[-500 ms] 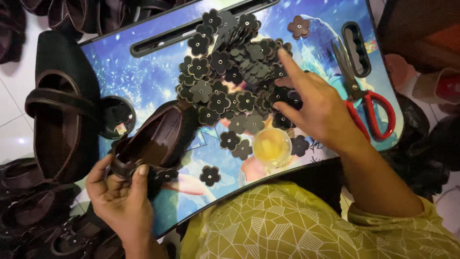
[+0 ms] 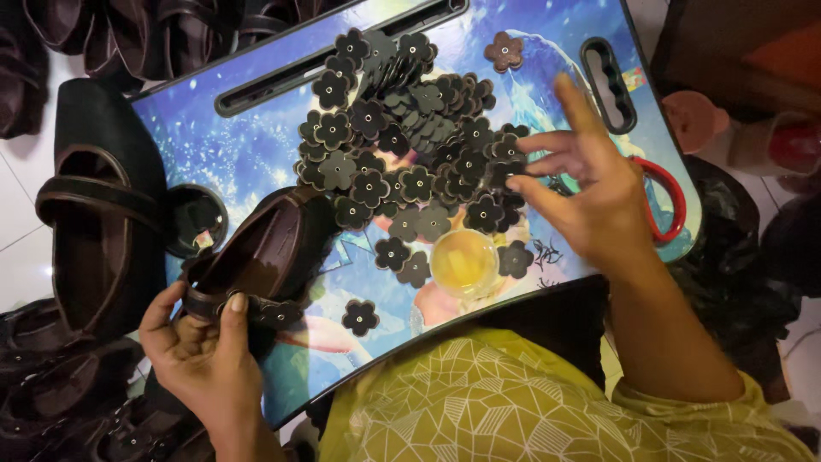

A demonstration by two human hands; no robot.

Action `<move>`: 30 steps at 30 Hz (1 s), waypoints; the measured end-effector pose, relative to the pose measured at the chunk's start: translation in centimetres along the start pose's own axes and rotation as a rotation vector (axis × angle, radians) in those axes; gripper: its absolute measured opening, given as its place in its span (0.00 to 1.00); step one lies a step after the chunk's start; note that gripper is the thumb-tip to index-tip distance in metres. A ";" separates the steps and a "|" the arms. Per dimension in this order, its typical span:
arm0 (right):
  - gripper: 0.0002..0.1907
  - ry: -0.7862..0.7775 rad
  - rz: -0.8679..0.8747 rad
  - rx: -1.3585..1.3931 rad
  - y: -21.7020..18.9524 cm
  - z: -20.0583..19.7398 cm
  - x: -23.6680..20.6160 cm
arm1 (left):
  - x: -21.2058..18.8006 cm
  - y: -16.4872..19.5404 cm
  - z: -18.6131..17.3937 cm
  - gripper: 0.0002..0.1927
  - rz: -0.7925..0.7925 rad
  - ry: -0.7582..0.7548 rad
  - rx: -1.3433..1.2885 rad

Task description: The person sits on the floor and attaches black flower-shaped decorative pieces to the straps of black Mary Jane shoes, pressing the pieces onto the strap ends by hand. They work on one shoe at a time, dip pieces near a small cup of glue, and set finished shoes aside with a pile of completed shoes nearby.

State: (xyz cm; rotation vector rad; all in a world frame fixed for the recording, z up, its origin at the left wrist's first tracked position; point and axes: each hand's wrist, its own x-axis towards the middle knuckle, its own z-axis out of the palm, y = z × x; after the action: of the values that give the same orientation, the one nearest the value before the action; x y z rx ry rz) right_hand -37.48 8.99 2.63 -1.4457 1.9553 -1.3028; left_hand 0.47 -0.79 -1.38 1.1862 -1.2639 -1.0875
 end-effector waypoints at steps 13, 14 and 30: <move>0.40 0.183 -0.293 -0.367 2.2 3.7 0.2 | -0.3 2.3 -0.6 0.39 -0.086 -0.099 0.074; 0.40 0.185 -0.291 -0.368 2.4 3.8 0.1 | -0.4 2.7 -0.6 0.41 -0.089 -0.122 0.095; 0.39 0.223 -0.270 -0.399 2.4 4.3 0.6 | 1.6 1.7 -0.4 0.34 -0.111 -0.032 -0.037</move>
State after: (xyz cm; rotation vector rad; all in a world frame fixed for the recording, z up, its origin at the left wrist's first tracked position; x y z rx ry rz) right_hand -35.79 6.65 -1.44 -1.8769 2.3305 -1.2793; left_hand 0.83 -2.24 0.48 1.2267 -1.2090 -1.2106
